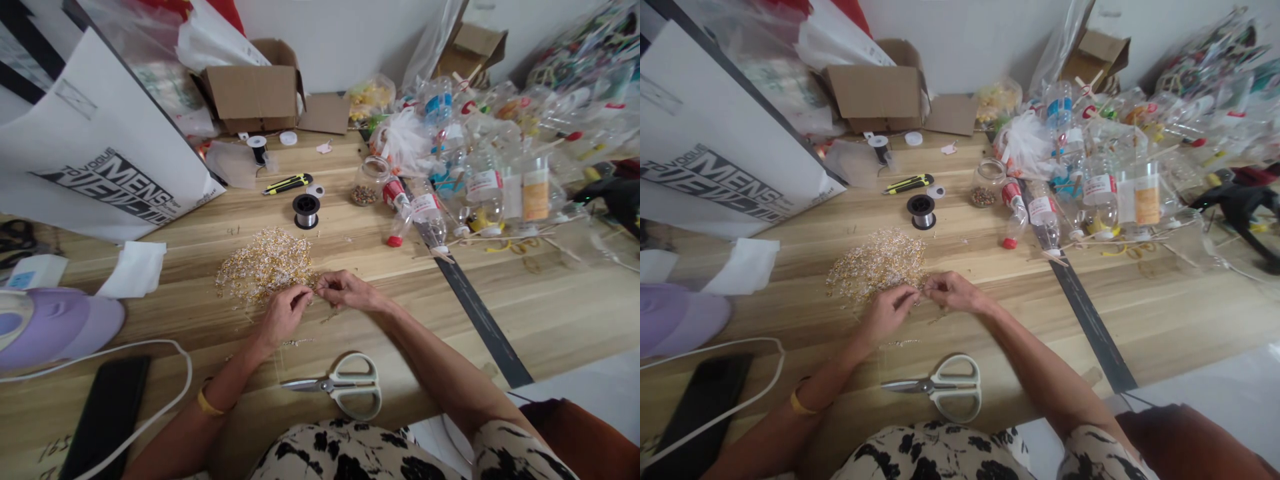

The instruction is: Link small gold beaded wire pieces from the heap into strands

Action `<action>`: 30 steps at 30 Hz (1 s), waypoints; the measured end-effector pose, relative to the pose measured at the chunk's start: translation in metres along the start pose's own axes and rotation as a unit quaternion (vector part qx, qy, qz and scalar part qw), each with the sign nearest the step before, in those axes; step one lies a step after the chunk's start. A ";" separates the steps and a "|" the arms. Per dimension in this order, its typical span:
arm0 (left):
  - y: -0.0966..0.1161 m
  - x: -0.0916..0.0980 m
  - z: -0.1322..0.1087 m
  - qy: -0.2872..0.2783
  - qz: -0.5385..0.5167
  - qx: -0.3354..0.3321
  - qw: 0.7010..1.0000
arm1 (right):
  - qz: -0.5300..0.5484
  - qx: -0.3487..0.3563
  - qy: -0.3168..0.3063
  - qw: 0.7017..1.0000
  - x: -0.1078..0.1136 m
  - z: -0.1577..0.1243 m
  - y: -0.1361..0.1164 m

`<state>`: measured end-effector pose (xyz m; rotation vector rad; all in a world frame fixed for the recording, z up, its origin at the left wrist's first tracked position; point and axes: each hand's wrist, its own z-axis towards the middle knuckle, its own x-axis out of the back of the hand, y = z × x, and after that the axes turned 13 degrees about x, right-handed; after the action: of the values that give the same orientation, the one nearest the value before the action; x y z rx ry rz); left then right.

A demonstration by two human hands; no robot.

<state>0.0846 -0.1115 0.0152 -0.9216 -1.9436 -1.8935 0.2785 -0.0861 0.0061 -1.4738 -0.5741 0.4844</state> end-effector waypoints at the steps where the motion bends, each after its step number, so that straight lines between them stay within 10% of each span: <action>1: 0.000 0.000 0.000 -0.001 -0.001 0.003 1.000 | 0.005 0.001 0.000 1.000 0.000 0.000 0.000; 30: -0.008 -0.004 0.000 -0.009 -0.086 0.043 0.995 | 0.005 0.014 0.003 1.000 0.000 0.001 -0.004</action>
<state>0.0822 -0.1123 0.0065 -0.7701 -2.1589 -1.8809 0.2774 -0.0854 0.0104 -1.4520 -0.5547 0.4934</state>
